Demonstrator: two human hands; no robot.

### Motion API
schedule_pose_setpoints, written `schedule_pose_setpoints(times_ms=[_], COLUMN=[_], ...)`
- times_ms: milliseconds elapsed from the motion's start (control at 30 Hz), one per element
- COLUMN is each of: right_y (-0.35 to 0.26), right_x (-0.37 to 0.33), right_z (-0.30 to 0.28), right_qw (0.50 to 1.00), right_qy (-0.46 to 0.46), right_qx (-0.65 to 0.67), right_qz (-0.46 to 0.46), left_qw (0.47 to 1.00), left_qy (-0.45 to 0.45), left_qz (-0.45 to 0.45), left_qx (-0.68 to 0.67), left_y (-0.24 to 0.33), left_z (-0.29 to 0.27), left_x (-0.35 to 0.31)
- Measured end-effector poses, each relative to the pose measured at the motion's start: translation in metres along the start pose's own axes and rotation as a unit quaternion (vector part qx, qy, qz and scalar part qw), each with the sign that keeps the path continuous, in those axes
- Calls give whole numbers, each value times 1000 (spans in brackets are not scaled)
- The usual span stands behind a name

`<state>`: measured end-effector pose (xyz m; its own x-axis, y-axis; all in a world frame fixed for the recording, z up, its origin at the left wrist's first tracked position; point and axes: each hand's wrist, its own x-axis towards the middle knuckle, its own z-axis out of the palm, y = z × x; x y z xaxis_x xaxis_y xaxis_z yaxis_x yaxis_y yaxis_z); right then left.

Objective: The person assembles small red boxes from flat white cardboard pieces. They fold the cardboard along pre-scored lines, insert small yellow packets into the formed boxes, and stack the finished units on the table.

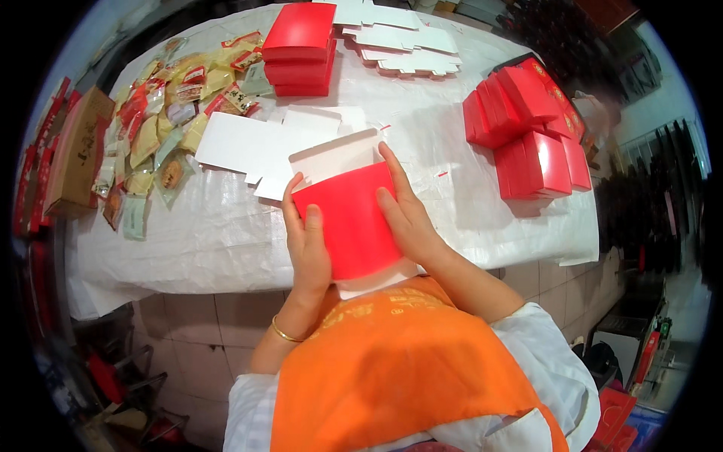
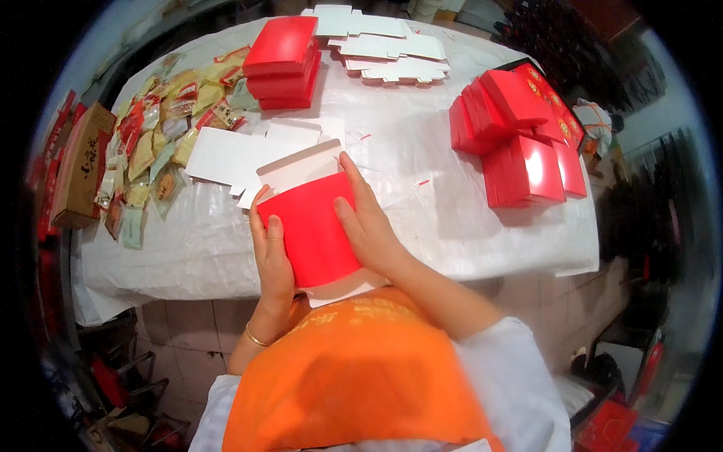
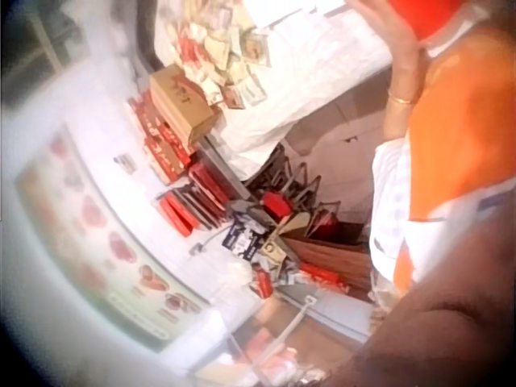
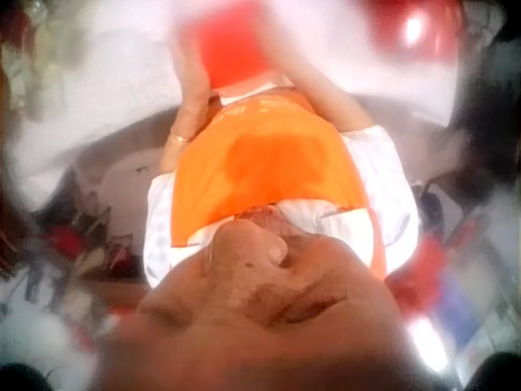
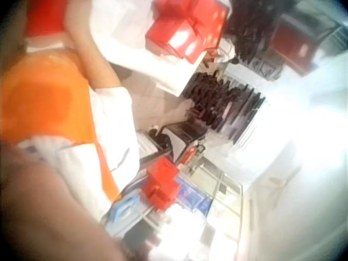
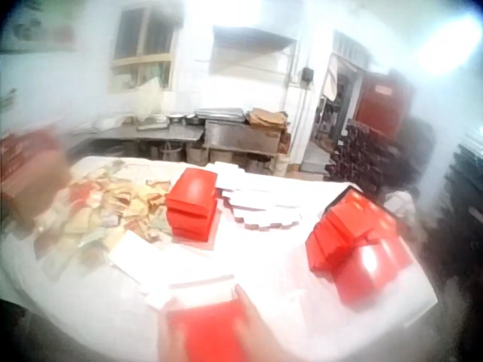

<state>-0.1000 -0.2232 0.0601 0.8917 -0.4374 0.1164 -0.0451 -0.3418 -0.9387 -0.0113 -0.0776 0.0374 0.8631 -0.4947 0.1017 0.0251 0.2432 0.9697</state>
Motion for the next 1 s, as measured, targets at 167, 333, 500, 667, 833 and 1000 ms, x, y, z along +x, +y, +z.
schedule_pose_setpoints(times_ms=[167, 333, 500, 667, 833, 1000], right_y=[-10, -13, -2, -3, 3, 11], right_x=[3, -1, -4, -10, -12, -17], right_z=[-11, -26, -13, -13, -16, -17], right_qw=[998, 969, 992, 995, 995, 989], right_qy=[-38, -80, 2, 33, 72, 87], right_qx=[49, 205, 124, 61, -69, -116], right_qz=[19, 109, 14, 66, -13, -23], left_qw=[998, 996, 997, 998, 998, 996], left_qy=[-10, -10, -12, 3, 24, 39], left_qz=[-42, -47, -63, -57, -32, -62], left_qx=[-43, -72, -51, 9, 49, 57], left_y=[-2, -3, 5, -17, -12, -6], left_z=[-8, -8, -4, -12, -7, -2], left_x=[2, 1, -5, -12, -12, -15])
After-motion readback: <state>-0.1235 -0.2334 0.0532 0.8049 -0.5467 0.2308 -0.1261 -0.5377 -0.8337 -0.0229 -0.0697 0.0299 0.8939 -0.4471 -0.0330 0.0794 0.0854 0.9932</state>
